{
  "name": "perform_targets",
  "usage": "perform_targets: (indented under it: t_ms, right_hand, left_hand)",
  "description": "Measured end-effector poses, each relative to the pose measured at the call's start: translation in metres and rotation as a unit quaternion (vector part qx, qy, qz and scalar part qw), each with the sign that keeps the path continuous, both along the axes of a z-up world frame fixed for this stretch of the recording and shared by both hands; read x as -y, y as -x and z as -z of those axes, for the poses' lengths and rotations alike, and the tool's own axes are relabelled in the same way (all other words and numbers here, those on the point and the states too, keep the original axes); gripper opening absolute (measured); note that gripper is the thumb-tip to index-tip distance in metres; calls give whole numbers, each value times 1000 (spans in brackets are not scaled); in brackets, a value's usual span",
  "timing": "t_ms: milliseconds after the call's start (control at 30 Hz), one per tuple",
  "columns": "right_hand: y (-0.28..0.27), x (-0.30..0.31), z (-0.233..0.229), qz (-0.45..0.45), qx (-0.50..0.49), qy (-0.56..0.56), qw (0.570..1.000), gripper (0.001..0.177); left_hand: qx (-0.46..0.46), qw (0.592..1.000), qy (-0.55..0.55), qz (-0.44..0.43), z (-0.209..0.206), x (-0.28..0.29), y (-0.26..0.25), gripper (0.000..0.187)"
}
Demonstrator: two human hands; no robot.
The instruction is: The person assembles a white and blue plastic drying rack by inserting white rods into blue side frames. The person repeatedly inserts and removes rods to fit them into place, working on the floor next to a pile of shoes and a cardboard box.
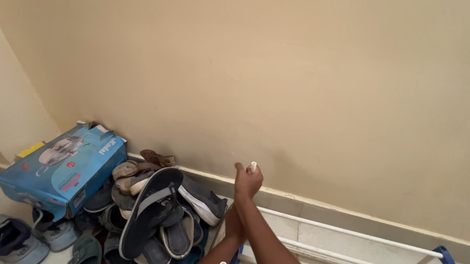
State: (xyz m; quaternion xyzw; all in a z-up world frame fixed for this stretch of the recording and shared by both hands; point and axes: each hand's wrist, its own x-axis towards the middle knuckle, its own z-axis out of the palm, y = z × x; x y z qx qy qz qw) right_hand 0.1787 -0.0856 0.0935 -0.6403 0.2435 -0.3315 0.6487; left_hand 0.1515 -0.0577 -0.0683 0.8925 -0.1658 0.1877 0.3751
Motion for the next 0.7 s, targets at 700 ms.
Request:
perform_targets:
  t_ms: [700]
  right_hand:
    - [-18, 91, 15, -496, 65, -106, 859, 45]
  left_hand:
    - [-142, 989, -29, -22, -103, 1, 59, 66]
